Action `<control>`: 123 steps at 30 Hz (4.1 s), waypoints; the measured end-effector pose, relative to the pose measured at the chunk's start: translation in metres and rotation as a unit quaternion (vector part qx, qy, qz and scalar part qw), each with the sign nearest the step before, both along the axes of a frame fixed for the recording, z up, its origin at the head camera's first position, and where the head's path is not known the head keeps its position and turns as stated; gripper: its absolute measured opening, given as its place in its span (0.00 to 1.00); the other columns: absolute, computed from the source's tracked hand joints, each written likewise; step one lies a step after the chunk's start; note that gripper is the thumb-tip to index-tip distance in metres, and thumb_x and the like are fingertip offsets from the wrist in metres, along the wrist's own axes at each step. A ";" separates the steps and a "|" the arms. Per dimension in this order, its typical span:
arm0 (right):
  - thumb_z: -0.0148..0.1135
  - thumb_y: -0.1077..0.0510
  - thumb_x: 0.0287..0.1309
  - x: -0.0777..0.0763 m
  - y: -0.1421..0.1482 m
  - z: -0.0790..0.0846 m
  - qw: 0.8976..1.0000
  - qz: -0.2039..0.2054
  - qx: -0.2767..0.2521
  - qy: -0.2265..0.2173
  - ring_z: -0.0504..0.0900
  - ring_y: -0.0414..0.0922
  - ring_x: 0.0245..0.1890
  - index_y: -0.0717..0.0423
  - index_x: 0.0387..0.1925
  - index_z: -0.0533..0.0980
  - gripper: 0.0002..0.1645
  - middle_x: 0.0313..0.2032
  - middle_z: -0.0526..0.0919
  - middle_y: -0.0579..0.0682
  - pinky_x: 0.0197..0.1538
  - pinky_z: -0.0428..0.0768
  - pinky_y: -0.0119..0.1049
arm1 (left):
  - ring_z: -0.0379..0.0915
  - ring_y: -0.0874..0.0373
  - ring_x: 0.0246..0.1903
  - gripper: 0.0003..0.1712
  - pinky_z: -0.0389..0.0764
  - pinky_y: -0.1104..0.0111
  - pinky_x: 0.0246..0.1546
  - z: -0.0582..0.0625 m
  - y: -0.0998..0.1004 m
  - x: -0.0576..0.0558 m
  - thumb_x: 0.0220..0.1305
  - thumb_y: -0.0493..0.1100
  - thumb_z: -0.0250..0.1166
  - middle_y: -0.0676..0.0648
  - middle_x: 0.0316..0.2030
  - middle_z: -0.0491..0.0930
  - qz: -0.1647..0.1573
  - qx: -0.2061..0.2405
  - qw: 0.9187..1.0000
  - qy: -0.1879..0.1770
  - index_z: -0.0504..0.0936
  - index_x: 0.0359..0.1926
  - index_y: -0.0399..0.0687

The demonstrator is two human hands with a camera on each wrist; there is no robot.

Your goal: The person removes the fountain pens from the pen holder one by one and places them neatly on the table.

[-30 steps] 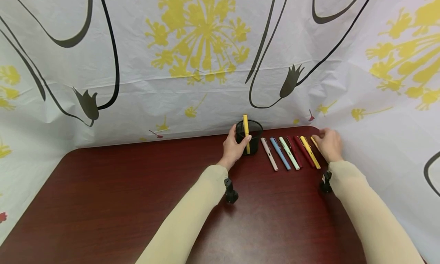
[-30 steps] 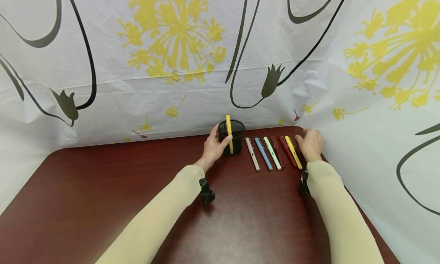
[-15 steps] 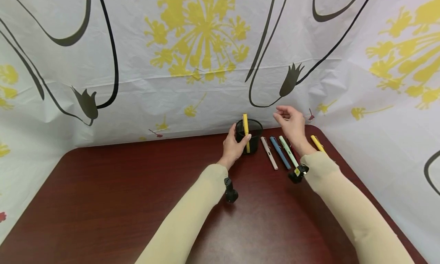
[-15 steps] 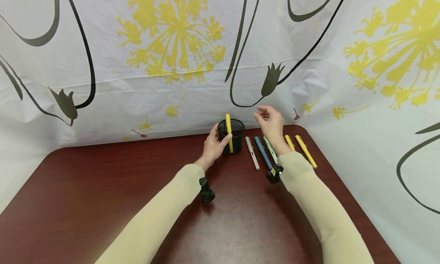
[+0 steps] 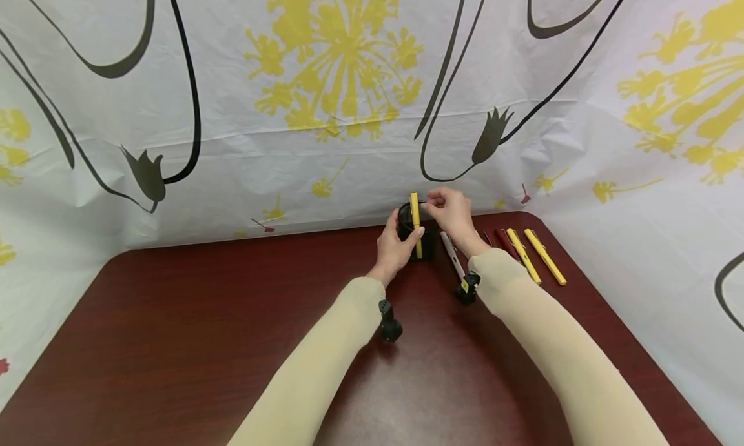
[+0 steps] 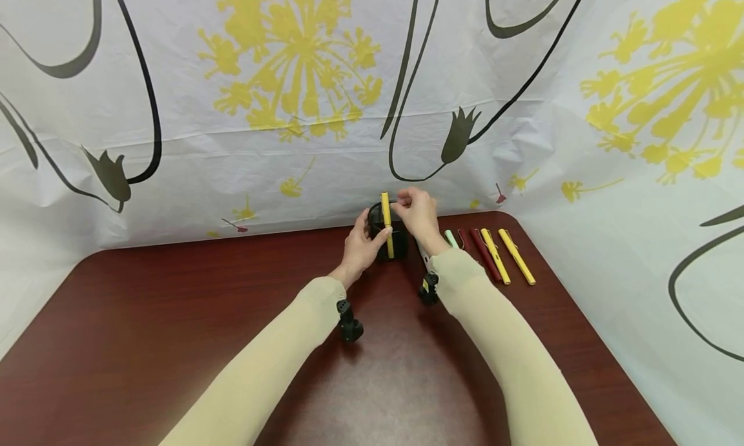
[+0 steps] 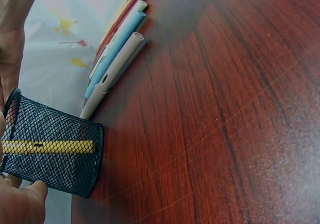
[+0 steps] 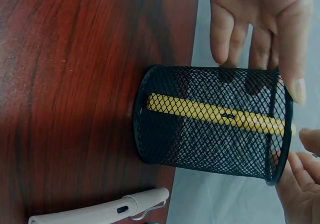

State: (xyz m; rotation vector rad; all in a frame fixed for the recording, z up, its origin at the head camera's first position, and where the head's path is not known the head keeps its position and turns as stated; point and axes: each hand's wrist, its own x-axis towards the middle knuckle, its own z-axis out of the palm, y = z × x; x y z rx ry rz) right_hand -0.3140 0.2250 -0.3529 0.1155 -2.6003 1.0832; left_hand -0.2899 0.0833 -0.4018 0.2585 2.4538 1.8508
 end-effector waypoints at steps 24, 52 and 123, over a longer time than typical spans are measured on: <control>0.64 0.59 0.58 -0.018 -0.027 -0.002 0.990 -0.033 0.117 -0.074 0.81 0.54 0.40 0.65 0.39 0.79 0.11 0.39 0.84 0.60 0.42 0.80 0.45 | 0.52 0.50 0.69 0.41 0.64 0.55 0.63 0.001 0.000 -0.002 0.66 0.52 0.59 0.43 0.70 0.56 0.005 -0.014 1.000 0.005 0.50 0.73 0.50; 0.58 0.61 0.61 -0.009 -0.013 0.005 1.000 -0.031 0.003 -0.002 0.81 0.54 0.38 0.64 0.44 0.75 0.12 0.38 0.82 0.61 0.40 0.81 0.45 | 0.53 0.50 0.69 0.42 0.64 0.56 0.64 -0.002 0.000 -0.002 0.66 0.53 0.60 0.43 0.70 0.56 0.001 -0.007 1.000 0.005 0.50 0.73 0.50; 0.52 0.62 0.62 0.042 0.205 -0.042 0.969 -0.208 0.094 -0.093 0.74 0.59 0.40 0.74 0.47 0.76 0.18 0.40 0.79 0.70 0.36 0.70 0.40 | 0.52 0.50 0.69 0.42 0.64 0.56 0.64 0.001 -0.002 0.001 0.66 0.52 0.59 0.42 0.70 0.55 -0.002 -0.004 1.000 0.007 0.50 0.73 0.49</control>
